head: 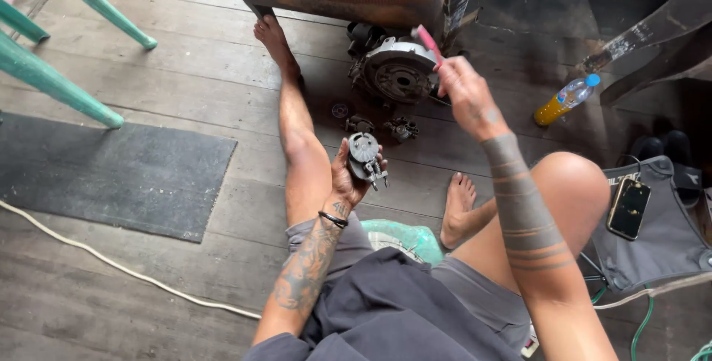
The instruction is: The person sits on the floor and scrubs a small, metallic mechanical component with a pink toothbrush. They rotate the object to clean various angles and crevices, focusing on the surface and internal parts.
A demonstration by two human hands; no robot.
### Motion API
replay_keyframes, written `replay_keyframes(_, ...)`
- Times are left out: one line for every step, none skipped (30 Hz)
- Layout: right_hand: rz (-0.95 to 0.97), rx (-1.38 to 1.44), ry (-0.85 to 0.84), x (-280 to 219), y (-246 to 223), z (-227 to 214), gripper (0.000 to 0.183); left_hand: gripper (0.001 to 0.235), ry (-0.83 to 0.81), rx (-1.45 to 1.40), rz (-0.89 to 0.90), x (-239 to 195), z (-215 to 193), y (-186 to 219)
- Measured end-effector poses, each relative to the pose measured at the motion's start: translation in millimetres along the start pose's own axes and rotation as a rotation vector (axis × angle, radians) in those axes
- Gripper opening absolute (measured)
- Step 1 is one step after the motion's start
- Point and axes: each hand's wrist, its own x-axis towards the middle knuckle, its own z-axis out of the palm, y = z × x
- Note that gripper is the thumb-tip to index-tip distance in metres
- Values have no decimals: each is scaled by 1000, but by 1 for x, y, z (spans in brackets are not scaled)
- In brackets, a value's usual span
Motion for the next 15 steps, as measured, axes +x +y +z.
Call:
replay_keyframes(-8,2,-10,2,-17,-12,33,66,1,-5,12,-6,22,4)
replay_keyframes(-68,88,7,1,-33,-22,31,66,-82,16,-1,-14,40,9)
replay_keyframes(-126,174,25,2,-49,-32,29,67,-165,37,-13,-22,59,14)
replay_keyframes(-128,183,21,3,-55,-39,29,67,-159,41,-6,-29,79,21)
replay_keyframes(-167,210,52,5,-61,-47,24,68,-163,90,0,-35,100,28)
replay_keyframes(-206,236,84,8,-67,-54,18,70,-167,140,6,-39,122,36)
replay_keyframes(-208,245,80,9,-71,-57,18,70,-161,144,13,-47,138,45)
replay_keyframes(-251,259,111,12,-76,-61,12,67,-187,245,-13,-51,156,57)
replay_keyframes(-294,272,143,17,-80,-65,6,65,-212,346,-40,-54,174,69)
replay_keyframes(-301,276,157,22,-85,-69,6,65,-221,360,-40,-60,196,79)
replay_keyframes(-352,182,174,29,-88,-73,7,63,-136,502,-16,-64,218,89)
replay_keyframes(-384,89,183,28,-89,-74,9,61,-38,638,-1,-74,233,96)
replay_keyframes(-374,93,192,37,-95,-79,9,61,-34,646,-12,-71,249,105)
replay_keyframes(-467,55,170,44,-98,-81,11,60,-70,689,14,-69,260,111)
replay_keyframes(-560,18,147,53,-101,-83,15,60,-105,731,38,-67,271,117)
